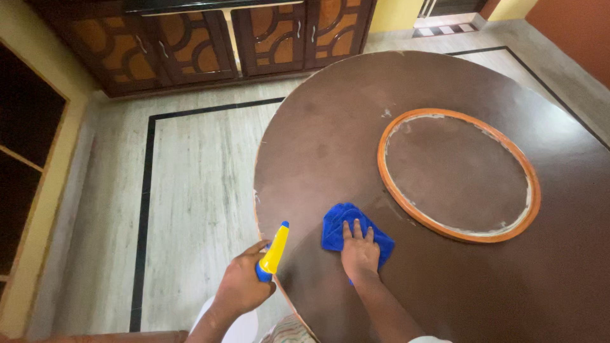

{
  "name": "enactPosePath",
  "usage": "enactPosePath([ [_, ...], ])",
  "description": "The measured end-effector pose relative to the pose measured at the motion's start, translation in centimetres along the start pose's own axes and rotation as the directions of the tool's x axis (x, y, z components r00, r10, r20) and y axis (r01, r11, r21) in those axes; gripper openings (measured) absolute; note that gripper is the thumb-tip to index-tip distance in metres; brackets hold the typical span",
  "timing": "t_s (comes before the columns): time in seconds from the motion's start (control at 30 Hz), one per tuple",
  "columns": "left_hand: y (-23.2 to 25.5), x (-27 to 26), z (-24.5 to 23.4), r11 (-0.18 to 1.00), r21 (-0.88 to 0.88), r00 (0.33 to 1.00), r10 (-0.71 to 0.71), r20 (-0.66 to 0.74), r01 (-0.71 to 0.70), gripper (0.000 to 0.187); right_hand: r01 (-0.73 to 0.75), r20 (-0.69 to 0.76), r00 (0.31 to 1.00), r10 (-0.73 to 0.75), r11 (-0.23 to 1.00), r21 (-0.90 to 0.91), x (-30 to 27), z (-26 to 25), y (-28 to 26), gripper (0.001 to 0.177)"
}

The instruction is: The person sprays a cleaning solution onto a round wooden table and wipes the surface with a blue cloth. They move around the table, cleaning different sections in a circular motion.

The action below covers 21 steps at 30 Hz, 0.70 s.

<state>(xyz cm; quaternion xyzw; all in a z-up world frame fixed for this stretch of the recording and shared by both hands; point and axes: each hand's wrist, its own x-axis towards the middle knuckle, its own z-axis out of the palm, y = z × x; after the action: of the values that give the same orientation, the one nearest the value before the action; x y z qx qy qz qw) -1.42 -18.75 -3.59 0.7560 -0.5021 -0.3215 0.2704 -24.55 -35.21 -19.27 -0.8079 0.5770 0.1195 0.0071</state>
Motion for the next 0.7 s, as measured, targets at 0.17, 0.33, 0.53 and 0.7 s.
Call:
enactPosePath([
  [0.17,1.9,2.8,0.0,0.998,0.06,0.999,0.007,0.036,-0.01,0.045,-0.063,0.013,0.998,0.063,0.997,0.037,2.1,0.8,2.9,0.063],
  [0.33,4.3,6.1,0.2,0.986,0.163,0.991,-0.045,0.128,0.024,0.043,-0.093,-0.095,0.991,0.094,0.995,0.021,2.9,2.3,5.5,0.06],
  [0.53,5.5,10.5,1.8,0.977,0.204,0.996,0.05,0.079,-0.065,0.052,-0.125,-0.031,0.992,0.126,0.991,0.039,3.1,2.3,5.7,0.062],
  [0.7,6.9,14.1,2.4,0.994,0.113,1.0,0.005,0.003,-0.005,0.057,-0.165,0.038,0.986,0.163,0.983,0.082,3.2,1.4,5.5,0.061],
])
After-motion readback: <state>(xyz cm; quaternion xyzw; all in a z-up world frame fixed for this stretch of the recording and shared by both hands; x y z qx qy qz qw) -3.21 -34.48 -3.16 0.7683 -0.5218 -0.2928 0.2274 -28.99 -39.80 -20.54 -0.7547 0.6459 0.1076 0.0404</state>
